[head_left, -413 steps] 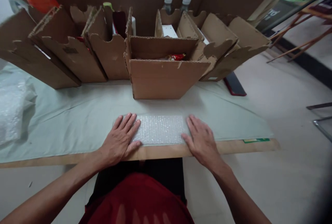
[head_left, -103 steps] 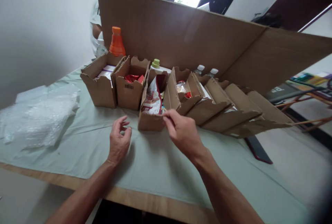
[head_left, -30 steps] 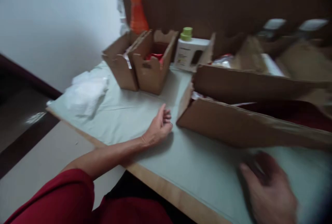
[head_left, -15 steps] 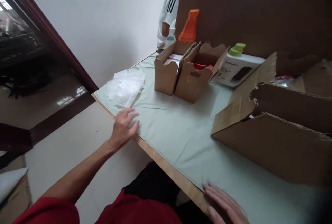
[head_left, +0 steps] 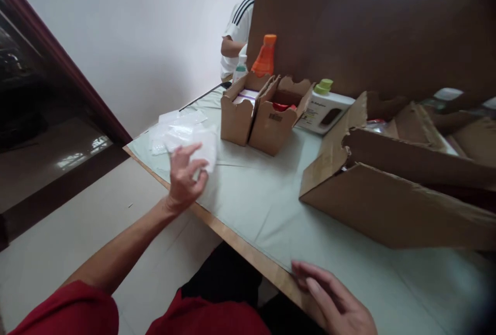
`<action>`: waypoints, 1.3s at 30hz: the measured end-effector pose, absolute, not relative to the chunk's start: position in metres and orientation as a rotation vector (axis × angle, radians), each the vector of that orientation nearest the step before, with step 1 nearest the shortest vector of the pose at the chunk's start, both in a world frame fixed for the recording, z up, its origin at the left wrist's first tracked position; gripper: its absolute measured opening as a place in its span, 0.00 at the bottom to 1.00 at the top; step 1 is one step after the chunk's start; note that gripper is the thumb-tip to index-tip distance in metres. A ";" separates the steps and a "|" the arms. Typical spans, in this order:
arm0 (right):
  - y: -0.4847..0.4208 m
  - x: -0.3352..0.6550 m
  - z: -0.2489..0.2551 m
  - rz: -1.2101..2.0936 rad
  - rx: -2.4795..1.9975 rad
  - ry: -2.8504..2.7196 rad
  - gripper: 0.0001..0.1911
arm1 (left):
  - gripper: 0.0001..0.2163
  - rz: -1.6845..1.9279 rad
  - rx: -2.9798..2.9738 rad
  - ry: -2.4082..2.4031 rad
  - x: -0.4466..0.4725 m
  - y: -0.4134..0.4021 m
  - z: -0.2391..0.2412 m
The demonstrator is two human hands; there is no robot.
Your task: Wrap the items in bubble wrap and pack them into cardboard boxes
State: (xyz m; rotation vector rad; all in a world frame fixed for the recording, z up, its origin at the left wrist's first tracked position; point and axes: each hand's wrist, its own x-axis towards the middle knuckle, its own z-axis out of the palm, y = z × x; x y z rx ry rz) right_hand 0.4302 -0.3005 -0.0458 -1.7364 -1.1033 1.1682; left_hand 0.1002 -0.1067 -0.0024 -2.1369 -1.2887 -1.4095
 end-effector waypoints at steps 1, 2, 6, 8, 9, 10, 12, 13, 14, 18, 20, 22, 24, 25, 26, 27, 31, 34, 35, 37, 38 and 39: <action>-0.296 0.420 -0.039 1.273 -1.644 -0.964 0.25 | 0.08 -1.446 -2.255 -1.163 0.117 -0.123 0.001; -0.290 0.409 -0.034 1.376 -1.511 -0.842 0.27 | 0.08 -1.464 -2.393 -1.045 0.134 -0.141 0.003; -0.265 0.387 -0.026 1.557 -1.037 -0.533 0.37 | 0.11 -1.392 -2.972 -0.467 0.176 -0.210 -0.004; -0.257 0.396 -0.029 1.464 -1.026 -0.433 0.34 | 0.13 -1.241 -3.184 -0.274 0.179 -0.232 -0.009; -0.255 0.404 -0.032 1.407 -1.056 -0.389 0.32 | 0.14 -1.160 -3.261 -0.222 0.177 -0.238 -0.011; -0.255 0.413 -0.034 1.353 -1.089 -0.355 0.29 | 0.15 -1.080 -3.321 -0.188 0.174 -0.241 -0.012; -0.258 0.432 -0.038 1.250 -1.146 -0.317 0.26 | 0.15 -0.950 -3.381 -0.143 0.170 -0.238 -0.013; -0.260 0.441 -0.038 1.191 -1.169 -0.310 0.25 | 0.15 -0.921 -3.375 -0.132 0.170 -0.233 -0.013; -0.263 0.449 -0.038 1.121 -1.190 -0.306 0.24 | 0.15 -0.909 -3.350 -0.129 0.171 -0.226 -0.012; -0.279 0.479 -0.037 0.807 -1.270 -0.305 0.21 | 0.15 -0.991 -3.156 -0.217 0.192 -0.184 -0.011; -0.290 0.495 -0.039 0.700 -1.351 -0.352 0.19 | 0.15 -0.931 -3.110 -0.273 0.205 -0.160 -0.014; -0.306 0.512 -0.044 0.626 -1.485 -0.409 0.21 | 0.16 -0.775 -3.111 -0.339 0.214 -0.142 -0.020; -0.326 0.531 -0.051 0.485 -1.665 -0.462 0.26 | 0.18 -0.626 -3.124 -0.411 0.216 -0.132 -0.027; -0.337 0.539 -0.053 0.375 -1.754 -0.485 0.28 | 0.19 -0.590 -3.131 -0.443 0.216 -0.130 -0.029; -0.346 0.547 -0.055 0.258 -1.833 -0.507 0.29 | 0.20 -0.586 -3.139 -0.476 0.216 -0.130 -0.031; -0.355 0.554 -0.056 0.163 -1.900 -0.537 0.28 | 0.20 -0.607 -3.149 -0.508 0.216 -0.131 -0.031; -0.360 0.567 -0.050 0.122 -2.044 -0.850 0.20 | 0.15 -0.757 -3.208 -0.597 0.237 -0.133 -0.029; -0.332 0.569 -0.045 0.172 -2.018 -1.320 0.21 | 0.11 -0.659 -3.255 -0.621 0.269 -0.127 -0.030; -0.321 0.569 -0.045 0.177 -2.009 -1.479 0.21 | 0.11 -0.582 -3.268 -0.628 0.278 -0.124 -0.032; -0.302 0.572 -0.045 0.147 -2.035 -1.730 0.19 | 0.13 -0.419 -3.298 -0.622 0.292 -0.118 -0.034; -0.296 0.573 -0.046 0.108 -2.060 -1.812 0.17 | 0.14 -0.355 -3.313 -0.613 0.296 -0.116 -0.035; -0.291 0.574 -0.046 0.057 -2.082 -1.866 0.15 | 0.15 -0.312 -3.326 -0.606 0.298 -0.114 -0.036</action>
